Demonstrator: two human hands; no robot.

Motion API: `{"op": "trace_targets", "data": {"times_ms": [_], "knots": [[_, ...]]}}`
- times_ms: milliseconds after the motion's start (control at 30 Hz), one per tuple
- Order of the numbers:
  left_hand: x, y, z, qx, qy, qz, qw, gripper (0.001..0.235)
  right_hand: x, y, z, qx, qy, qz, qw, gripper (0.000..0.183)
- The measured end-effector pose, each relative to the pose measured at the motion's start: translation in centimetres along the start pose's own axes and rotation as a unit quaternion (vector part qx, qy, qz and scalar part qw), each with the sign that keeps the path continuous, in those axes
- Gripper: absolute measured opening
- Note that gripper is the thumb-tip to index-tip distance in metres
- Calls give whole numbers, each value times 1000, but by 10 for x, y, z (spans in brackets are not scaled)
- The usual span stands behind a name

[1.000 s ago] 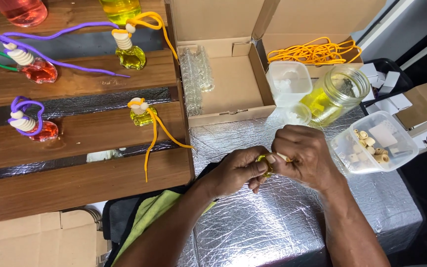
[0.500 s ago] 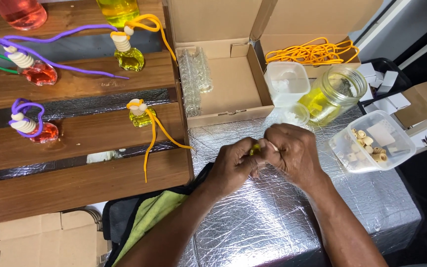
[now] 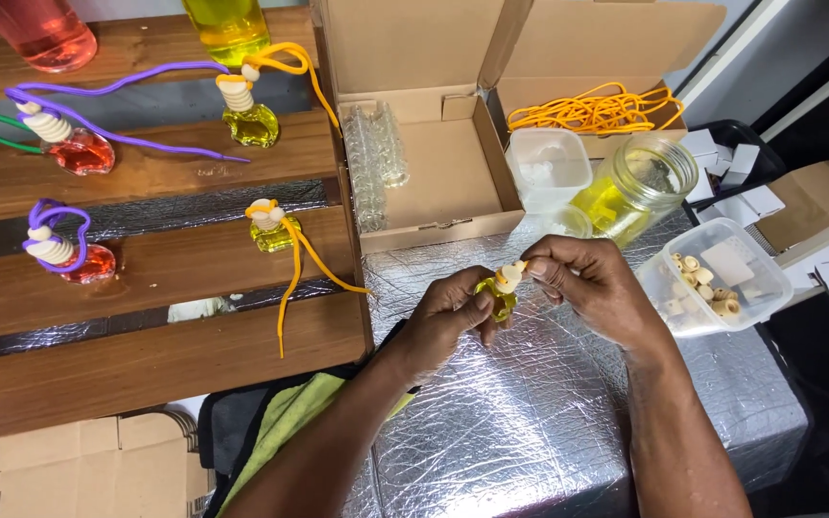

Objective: Assembling small perfume bottles by threading a string through a wooden cap and then packaging the finished product into a small cardboard box.

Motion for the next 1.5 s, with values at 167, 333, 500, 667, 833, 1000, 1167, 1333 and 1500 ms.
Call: {"op": "trace_targets", "data": {"times_ms": [167, 333, 500, 667, 833, 1000, 1167, 1333, 1500], "knots": [[4, 12, -1, -22, 6, 41, 999, 38, -6, -1, 2, 18, -13, -8, 1000, 23], [-3, -1, -1, -5, 30, 90, 995, 39, -10, 1, 2, 45, -34, 22, 998, 24], [-6, -7, -1, 21, 64, 133, 989, 41, -14, 17, 3, 170, -106, 63, 978, 25], [-7, -7, -3, 37, 108, 84, 990, 42, -19, -4, 8, 270, -125, 147, 943, 24], [-5, -3, -8, 70, 153, 18, 986, 39, -37, 11, 11, 355, -95, 143, 919, 25], [-1, -1, -5, 62, 159, -87, 981, 34, -40, -1, 9, -1, 133, 115, 984, 30], [-1, -5, -7, 68, 140, -135, 978, 29, 3, -15, 10, -110, 73, -1, 991, 23], [-4, -11, -7, 77, 141, -178, 971, 26, 46, -42, 25, -210, -18, -105, 972, 11], [-5, -1, -7, 13, 174, -212, 962, 31, 79, -124, 81, -175, -46, -183, 966, 20]]}}
Point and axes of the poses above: each hand's wrist, its own z-axis away from the middle knuckle, its own x-axis out of the palm, y = z × x, the point moved 1 cm from there along -z, towards the middle knuckle, and after that the axes turned 15 degrees about x, right-handed, at the moved point
